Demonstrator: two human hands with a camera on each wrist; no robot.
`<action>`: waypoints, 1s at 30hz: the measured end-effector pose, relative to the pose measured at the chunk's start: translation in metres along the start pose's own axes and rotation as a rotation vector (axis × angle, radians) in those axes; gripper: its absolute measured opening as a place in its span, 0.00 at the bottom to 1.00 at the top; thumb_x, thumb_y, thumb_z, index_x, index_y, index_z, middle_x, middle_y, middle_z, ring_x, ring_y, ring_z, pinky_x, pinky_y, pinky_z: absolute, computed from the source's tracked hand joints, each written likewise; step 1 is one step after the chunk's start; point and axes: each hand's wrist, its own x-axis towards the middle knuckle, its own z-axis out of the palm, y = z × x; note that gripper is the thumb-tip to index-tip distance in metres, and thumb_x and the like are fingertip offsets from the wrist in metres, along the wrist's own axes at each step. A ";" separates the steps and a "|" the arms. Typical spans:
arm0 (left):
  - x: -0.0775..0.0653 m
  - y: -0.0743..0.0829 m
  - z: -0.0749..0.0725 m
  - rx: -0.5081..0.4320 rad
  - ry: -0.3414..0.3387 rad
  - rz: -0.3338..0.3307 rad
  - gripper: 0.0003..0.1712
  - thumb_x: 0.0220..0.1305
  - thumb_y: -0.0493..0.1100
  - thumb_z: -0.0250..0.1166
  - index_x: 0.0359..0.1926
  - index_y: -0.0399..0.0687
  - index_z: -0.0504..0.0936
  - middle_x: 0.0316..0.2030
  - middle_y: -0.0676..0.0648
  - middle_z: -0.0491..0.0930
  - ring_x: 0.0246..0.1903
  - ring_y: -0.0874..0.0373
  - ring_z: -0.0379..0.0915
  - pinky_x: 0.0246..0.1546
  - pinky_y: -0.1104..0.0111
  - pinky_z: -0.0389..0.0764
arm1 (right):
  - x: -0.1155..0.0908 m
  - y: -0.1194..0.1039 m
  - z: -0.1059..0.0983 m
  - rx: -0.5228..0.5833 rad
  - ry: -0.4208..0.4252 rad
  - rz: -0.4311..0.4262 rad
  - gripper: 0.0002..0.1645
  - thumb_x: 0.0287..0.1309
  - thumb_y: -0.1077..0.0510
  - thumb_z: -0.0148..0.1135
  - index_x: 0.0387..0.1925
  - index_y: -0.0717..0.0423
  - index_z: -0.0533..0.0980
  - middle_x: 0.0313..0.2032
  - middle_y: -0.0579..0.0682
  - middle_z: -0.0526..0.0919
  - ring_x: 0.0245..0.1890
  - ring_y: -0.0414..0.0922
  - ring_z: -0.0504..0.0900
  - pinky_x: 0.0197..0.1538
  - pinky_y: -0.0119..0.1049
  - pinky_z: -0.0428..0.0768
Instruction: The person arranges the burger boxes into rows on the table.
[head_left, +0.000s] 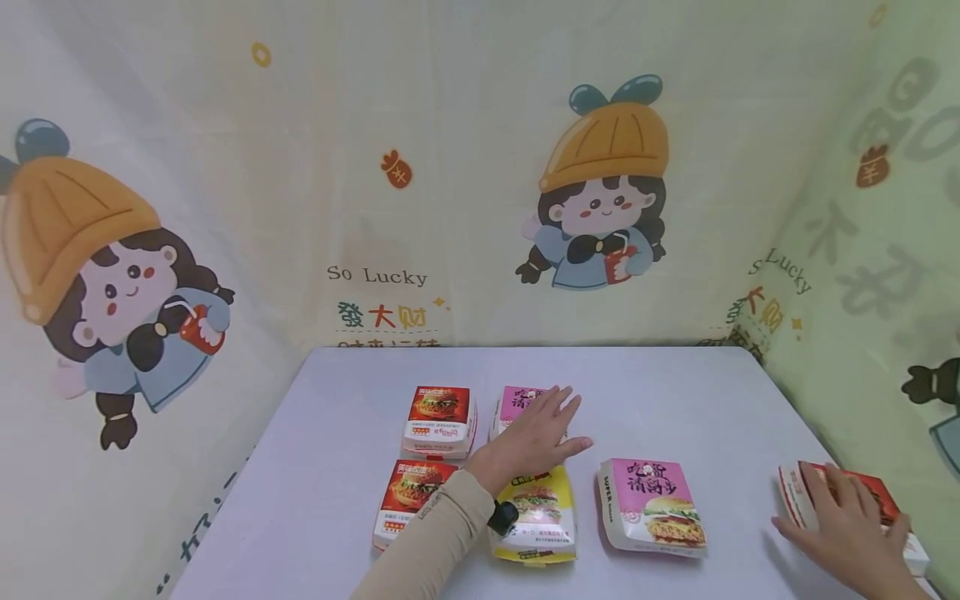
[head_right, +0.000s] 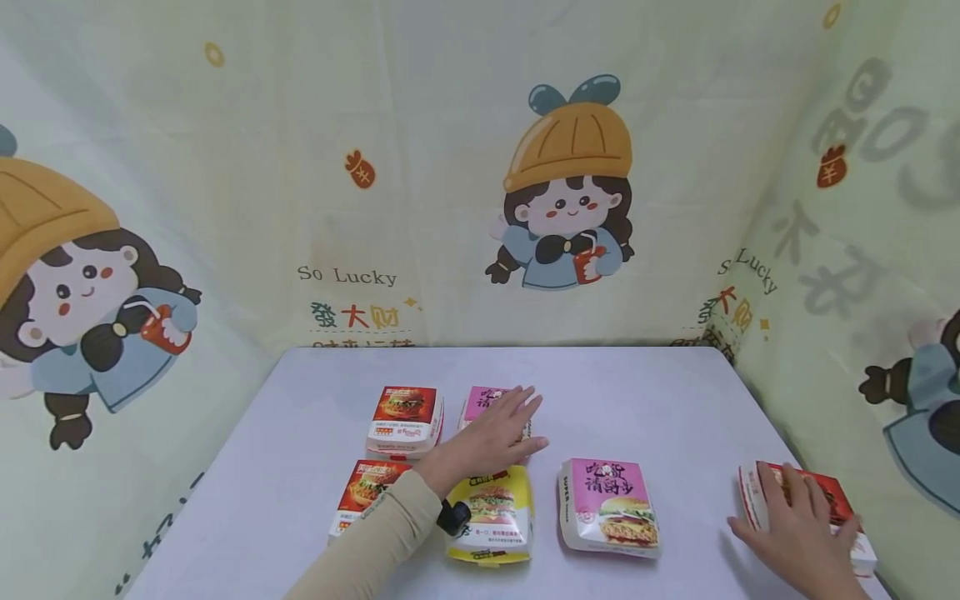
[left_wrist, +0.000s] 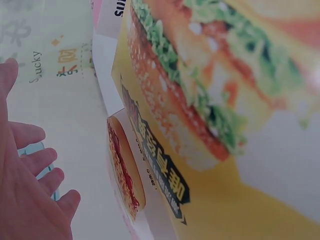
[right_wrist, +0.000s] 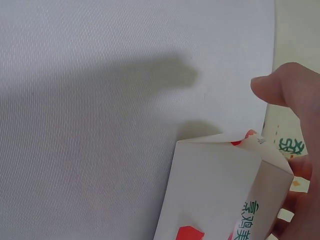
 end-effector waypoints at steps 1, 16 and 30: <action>0.000 0.000 0.000 0.004 0.000 0.002 0.43 0.73 0.69 0.41 0.79 0.54 0.46 0.80 0.51 0.42 0.79 0.54 0.35 0.79 0.58 0.47 | 0.000 0.001 0.000 0.000 0.009 -0.006 0.68 0.47 0.38 0.72 0.73 0.68 0.44 0.64 0.77 0.45 0.62 0.76 0.41 0.56 0.86 0.35; -0.002 0.001 -0.002 0.010 -0.012 -0.009 0.43 0.73 0.69 0.42 0.79 0.55 0.47 0.80 0.53 0.40 0.79 0.55 0.34 0.78 0.57 0.48 | 0.004 -0.010 -0.009 -0.079 -0.093 -0.008 0.62 0.45 0.40 0.71 0.69 0.70 0.51 0.63 0.75 0.51 0.61 0.71 0.46 0.47 0.86 0.54; -0.002 0.000 -0.001 0.023 0.001 0.004 0.43 0.72 0.69 0.43 0.79 0.56 0.48 0.80 0.51 0.42 0.79 0.53 0.35 0.78 0.55 0.49 | 0.008 -0.012 -0.009 -0.131 -0.056 0.025 0.69 0.40 0.26 0.69 0.65 0.74 0.58 0.61 0.78 0.52 0.57 0.75 0.48 0.48 0.77 0.62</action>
